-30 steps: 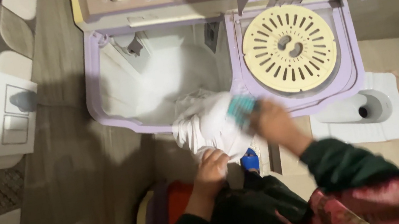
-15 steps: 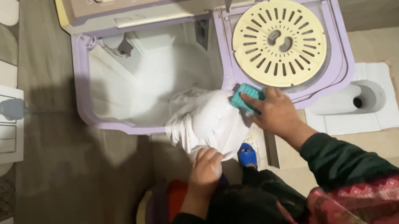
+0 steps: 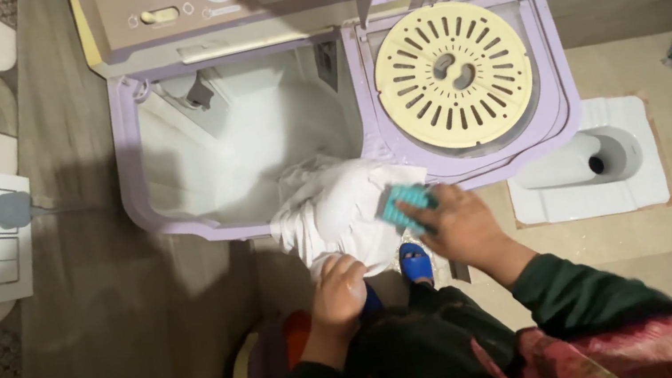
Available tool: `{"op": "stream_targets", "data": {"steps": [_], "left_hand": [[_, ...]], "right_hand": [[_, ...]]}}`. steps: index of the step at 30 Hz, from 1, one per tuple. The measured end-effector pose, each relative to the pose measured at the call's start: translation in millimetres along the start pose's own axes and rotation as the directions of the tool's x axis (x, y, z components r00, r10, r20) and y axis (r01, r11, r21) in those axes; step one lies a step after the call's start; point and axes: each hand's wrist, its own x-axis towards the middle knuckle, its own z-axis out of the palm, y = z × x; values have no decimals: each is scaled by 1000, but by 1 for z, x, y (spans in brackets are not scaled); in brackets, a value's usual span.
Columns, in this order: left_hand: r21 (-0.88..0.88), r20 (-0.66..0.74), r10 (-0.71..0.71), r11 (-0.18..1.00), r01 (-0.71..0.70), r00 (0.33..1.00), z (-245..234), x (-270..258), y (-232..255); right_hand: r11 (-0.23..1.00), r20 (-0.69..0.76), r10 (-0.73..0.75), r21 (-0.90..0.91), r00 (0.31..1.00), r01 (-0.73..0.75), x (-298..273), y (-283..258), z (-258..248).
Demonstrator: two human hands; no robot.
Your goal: Washing white garments by hand with a scrub brush and soap, and utilizing a twin-tub washing machine.
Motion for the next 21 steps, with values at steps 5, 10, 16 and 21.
{"op": "stream_targets", "data": {"steps": [5,10,16,21], "left_hand": [[64,-60,-5,998,8,998,-5,-5,12],[137,-172,12,990,11,985,-6,-12,18],[185,-449,-142,951,247,882,27,-29,10],[-925,312,-727,-379,21,612,152,-120,-64]], "right_hand": [[882,81,464,57,882,-468,-23,31,-15],[754,153,573,285,805,-592,-40,41,-14],[680,227,580,394,782,-618,-23,23,-12],[924,53,338,171,940,-342,2,15,7]]}}
